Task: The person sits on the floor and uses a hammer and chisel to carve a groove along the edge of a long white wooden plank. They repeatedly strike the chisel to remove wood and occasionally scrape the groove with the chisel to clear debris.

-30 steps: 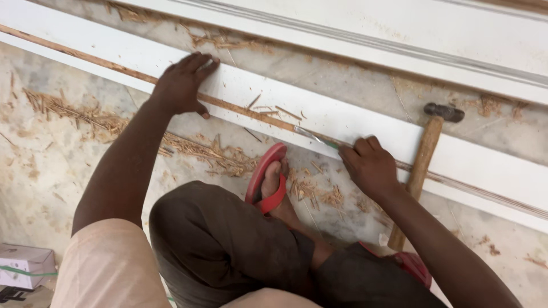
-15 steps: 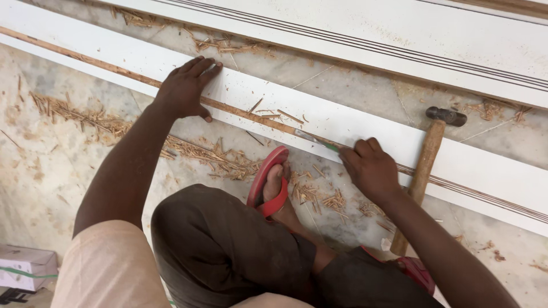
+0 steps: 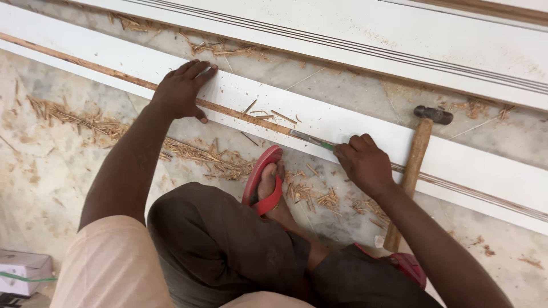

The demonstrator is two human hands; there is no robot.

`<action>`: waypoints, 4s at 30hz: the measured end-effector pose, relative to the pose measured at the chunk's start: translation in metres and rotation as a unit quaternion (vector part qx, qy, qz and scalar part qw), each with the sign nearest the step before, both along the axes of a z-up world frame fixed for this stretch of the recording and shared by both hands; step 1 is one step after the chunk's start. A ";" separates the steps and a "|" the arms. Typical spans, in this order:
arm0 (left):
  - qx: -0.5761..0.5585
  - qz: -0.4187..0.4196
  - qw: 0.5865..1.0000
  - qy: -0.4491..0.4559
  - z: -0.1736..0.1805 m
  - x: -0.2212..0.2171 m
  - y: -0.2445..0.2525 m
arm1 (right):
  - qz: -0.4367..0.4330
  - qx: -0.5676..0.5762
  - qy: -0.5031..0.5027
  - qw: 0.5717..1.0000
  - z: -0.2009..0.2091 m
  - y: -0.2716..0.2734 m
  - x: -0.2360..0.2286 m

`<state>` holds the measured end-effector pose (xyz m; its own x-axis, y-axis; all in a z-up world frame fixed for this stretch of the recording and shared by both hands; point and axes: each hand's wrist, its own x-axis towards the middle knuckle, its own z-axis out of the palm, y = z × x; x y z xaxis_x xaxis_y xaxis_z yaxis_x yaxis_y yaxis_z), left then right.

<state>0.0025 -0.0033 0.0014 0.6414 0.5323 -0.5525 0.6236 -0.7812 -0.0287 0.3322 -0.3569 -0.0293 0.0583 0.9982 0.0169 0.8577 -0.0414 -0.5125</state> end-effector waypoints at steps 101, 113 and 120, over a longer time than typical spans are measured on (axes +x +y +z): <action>0.025 0.025 0.999 -0.016 -0.021 -0.129 0.109 | 0.155 -0.001 -0.021 0.988 -0.001 0.157 -0.086; 0.047 0.008 0.999 0.000 -0.021 -0.126 0.107 | 0.155 0.002 -0.056 0.986 -0.004 0.148 -0.084; 0.040 0.033 0.999 -0.004 -0.025 -0.132 0.109 | 0.159 0.034 -0.073 0.984 -0.010 0.151 -0.097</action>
